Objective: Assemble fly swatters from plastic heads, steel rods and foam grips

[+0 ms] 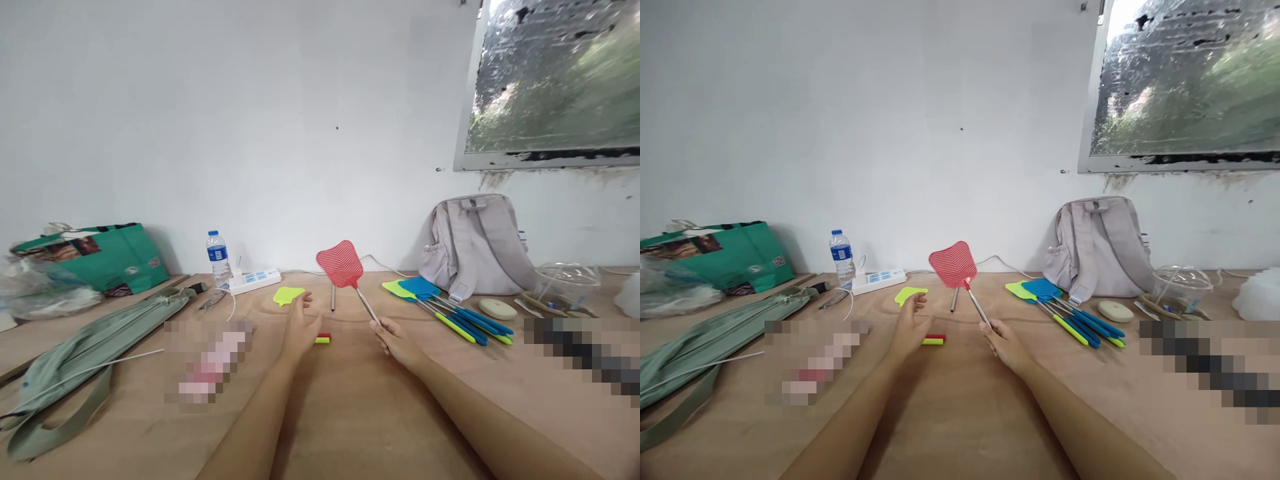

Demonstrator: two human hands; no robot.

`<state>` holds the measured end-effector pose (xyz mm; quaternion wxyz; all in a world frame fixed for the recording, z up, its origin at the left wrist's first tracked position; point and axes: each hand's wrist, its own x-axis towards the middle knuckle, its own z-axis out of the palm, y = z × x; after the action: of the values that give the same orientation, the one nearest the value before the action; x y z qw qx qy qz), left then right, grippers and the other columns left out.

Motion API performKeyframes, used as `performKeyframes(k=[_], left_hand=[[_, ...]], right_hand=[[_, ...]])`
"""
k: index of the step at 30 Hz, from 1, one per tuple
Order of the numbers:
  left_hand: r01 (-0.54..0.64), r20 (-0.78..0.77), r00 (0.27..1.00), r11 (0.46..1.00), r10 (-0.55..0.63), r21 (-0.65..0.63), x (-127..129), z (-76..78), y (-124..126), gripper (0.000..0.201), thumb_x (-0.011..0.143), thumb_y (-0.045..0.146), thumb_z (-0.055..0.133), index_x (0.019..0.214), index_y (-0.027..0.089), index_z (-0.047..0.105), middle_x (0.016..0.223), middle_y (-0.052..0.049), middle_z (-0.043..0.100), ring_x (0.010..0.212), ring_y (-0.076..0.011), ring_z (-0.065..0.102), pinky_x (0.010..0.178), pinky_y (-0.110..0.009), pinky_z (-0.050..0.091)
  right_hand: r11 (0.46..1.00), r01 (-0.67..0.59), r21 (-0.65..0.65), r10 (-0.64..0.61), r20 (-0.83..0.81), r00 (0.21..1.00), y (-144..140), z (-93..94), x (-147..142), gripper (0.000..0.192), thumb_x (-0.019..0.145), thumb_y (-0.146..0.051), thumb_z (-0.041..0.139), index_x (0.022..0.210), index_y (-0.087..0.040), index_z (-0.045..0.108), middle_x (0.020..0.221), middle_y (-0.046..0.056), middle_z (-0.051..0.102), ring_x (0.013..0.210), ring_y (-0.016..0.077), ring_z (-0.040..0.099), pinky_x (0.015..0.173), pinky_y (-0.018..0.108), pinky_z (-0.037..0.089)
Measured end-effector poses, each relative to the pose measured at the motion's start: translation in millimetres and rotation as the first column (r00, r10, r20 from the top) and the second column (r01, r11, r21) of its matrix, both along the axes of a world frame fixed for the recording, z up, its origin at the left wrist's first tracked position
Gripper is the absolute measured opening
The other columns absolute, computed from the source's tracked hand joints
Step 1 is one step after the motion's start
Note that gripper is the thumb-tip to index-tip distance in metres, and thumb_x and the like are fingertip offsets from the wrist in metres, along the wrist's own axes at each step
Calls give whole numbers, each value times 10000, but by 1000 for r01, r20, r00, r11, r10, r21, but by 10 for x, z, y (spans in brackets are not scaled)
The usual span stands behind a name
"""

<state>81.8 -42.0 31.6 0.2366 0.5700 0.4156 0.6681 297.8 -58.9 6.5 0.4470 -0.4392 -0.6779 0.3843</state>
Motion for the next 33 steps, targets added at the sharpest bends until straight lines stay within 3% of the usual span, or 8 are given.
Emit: performKeyframes(k=[5,7,10,14,19,24,26,33], left_hand=[[296,274,929,944,-249,-144,58,44,-76,480,578,225,692,1037,202,553,975,-64,611,879,-178,567,818,-323,418],[320,394,885,939,-247,-130,53,79,-87,471,600,255,685,1050,202,554,937,-57,634,886,-182,580,812,-323,435],[348,455,850,932,-267,-104,22,157,-102,561,586,238,696,1119,214,522,873,-38,654,814,-172,606,763,-313,469],[381,367,884,901,-289,-206,-4,218,-151,639,550,210,714,1155,208,508,798,-24,660,677,-144,613,676,-286,495],[431,147,901,810,-408,-397,29,198,-253,480,524,207,732,992,223,624,819,-34,673,710,-179,617,628,-269,496],[264,-40,944,822,-327,-504,79,157,-315,212,520,246,729,725,204,691,737,-52,685,695,-219,619,599,-276,483],[222,-103,944,836,-312,-502,114,150,-338,190,533,264,718,710,199,694,727,-60,686,704,-232,622,609,-288,483],[375,-150,884,862,-444,-342,233,118,-407,284,632,285,649,907,220,676,958,-39,662,899,-216,599,805,-284,458]], right_hand=[[967,-200,160,119,410,904,44,43,200,401,829,-510,304,649,-188,460,555,-28,486,543,106,462,536,231,349],[951,-222,214,75,536,841,91,39,265,367,832,-472,337,712,-185,531,714,21,587,690,147,523,634,263,374],[952,-137,272,-52,588,807,163,17,334,301,835,-401,361,882,-183,564,914,75,610,829,189,534,714,300,378],[948,-89,307,-113,581,806,191,11,364,239,834,-309,361,911,-178,545,920,77,603,836,181,532,720,292,378],[910,-113,398,-177,622,763,103,86,315,172,777,-319,451,802,-181,550,771,42,593,708,161,512,632,263,350],[881,-147,450,-200,634,748,55,148,322,230,761,-390,480,841,-188,557,816,37,602,732,157,512,633,251,324],[879,-151,452,-206,645,736,60,166,336,232,770,-402,463,791,-193,562,783,30,607,710,152,511,608,243,306],[884,-19,468,-367,718,592,88,213,362,148,674,-219,483,533,-179,497,552,5,547,541,113,434,501,240,178]])
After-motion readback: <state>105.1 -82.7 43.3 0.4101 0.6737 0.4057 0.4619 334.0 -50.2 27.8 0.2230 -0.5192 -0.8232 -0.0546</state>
